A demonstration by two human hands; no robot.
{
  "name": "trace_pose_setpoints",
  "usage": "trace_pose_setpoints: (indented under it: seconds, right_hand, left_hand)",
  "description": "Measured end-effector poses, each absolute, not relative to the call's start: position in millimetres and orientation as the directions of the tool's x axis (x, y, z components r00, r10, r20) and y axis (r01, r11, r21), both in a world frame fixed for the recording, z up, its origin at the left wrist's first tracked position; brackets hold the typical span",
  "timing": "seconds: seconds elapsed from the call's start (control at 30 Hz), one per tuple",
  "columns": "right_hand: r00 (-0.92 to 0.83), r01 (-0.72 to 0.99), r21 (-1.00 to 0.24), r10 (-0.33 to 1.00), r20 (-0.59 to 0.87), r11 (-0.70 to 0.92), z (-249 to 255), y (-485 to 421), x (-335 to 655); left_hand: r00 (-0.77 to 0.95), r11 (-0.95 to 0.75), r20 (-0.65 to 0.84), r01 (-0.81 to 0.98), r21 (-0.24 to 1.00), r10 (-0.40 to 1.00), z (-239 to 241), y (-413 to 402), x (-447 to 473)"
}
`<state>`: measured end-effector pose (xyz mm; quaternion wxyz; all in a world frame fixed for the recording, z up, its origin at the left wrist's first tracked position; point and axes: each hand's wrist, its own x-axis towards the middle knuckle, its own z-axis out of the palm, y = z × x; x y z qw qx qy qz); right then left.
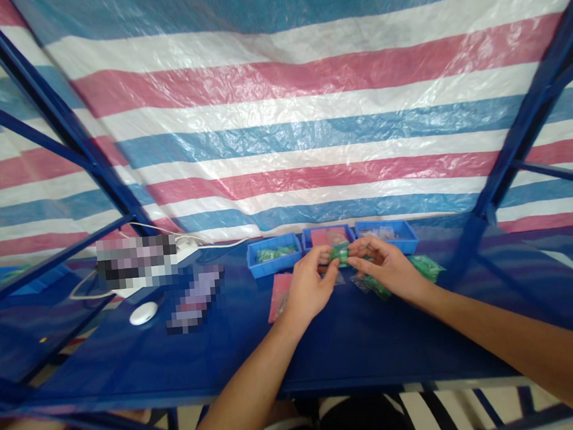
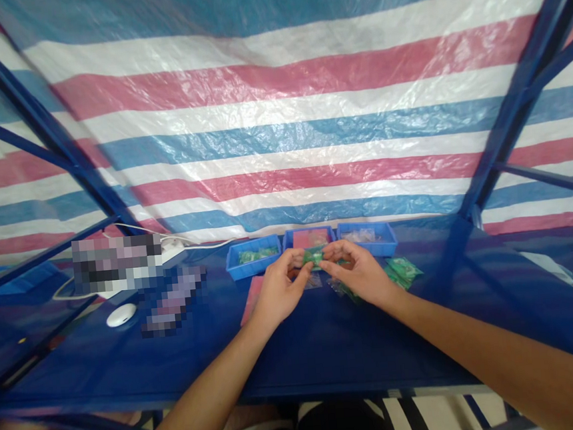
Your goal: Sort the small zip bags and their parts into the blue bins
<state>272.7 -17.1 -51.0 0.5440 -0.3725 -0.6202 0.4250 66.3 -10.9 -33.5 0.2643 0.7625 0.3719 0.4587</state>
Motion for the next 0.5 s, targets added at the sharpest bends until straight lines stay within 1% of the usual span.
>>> trace_pose_setpoints:
  seconds: [0.07, 0.13, 0.33, 0.4, 0.5]
  right_hand:
    - [-0.114, 0.013, -0.928, 0.923, 0.369, 0.373, -53.2, -14.7, 274.6]
    - [-0.134, -0.009, -0.935, 0.926, 0.352, 0.354, -54.1, -13.1, 275.8]
    - [-0.198, -0.146, -0.956, 0.940, 0.279, 0.253, -51.5, -13.3, 275.0]
    - [-0.231, -0.154, -0.963, 0.939, 0.255, 0.223, -50.6, -14.0, 274.6]
    - [-0.223, -0.129, -0.966, 0.943, 0.248, 0.224, -50.0, -14.8, 274.6]
  left_hand:
    - [0.297, -0.578, 0.499, 0.320, 0.751, 0.814, -33.0, -11.6, 66.2]
    - [0.301, -0.569, 0.491, 0.296, 0.767, 0.818, -32.7, -12.5, 66.7]
    - [0.329, -0.531, 0.453, 0.203, 0.823, 0.828, -35.7, -12.9, 70.0]
    - [0.343, -0.522, 0.444, 0.181, 0.834, 0.828, -37.3, -12.1, 70.7]
    - [0.349, -0.507, 0.431, 0.166, 0.846, 0.832, -39.1, -10.8, 71.2]
